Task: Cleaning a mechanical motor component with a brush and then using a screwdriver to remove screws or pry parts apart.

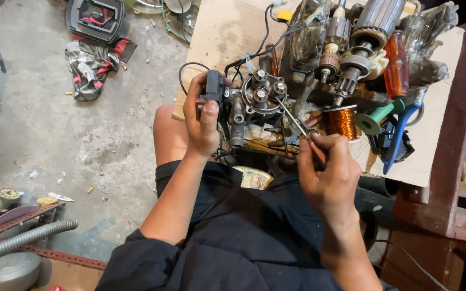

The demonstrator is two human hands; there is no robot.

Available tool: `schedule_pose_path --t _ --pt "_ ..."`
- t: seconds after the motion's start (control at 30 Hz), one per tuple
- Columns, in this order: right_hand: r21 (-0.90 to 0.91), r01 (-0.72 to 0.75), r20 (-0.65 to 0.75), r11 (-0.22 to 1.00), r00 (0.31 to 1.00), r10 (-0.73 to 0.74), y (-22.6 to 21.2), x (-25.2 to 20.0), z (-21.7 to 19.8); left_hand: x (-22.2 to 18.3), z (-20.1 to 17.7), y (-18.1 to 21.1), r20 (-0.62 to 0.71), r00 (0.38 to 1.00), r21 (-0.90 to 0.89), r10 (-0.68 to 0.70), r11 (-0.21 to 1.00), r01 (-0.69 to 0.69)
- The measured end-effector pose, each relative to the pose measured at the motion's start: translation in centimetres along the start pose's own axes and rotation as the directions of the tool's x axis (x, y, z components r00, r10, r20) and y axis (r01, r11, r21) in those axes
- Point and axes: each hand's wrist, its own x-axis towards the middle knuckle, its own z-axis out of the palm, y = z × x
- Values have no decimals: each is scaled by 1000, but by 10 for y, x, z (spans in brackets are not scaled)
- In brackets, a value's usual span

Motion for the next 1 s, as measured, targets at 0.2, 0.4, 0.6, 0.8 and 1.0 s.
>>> schedule_pose_path --t 0.2,0.4,0.6,0.8,1.0 --pt "-121 -95 76 988 992 105 -19 5 3 -1 1 -4 -21 1000 38 11 999 -10" --pt "-37 38 53 999 998 -36 -21 14 9 -1 6 3 -52 999 77 -1 997 5" --pt "-111 71 -58 991 995 -78 -19 6 21 -1 8 5 -55 998 64 -16 998 19" --pt "-37 46 -19 998 999 -47 -15 7 15 -4 7 4 -40 999 72 4 997 -1" --pt "66 -112 114 992 988 104 -22 12 -8 -1 3 3 -39 999 52 -6 999 8"
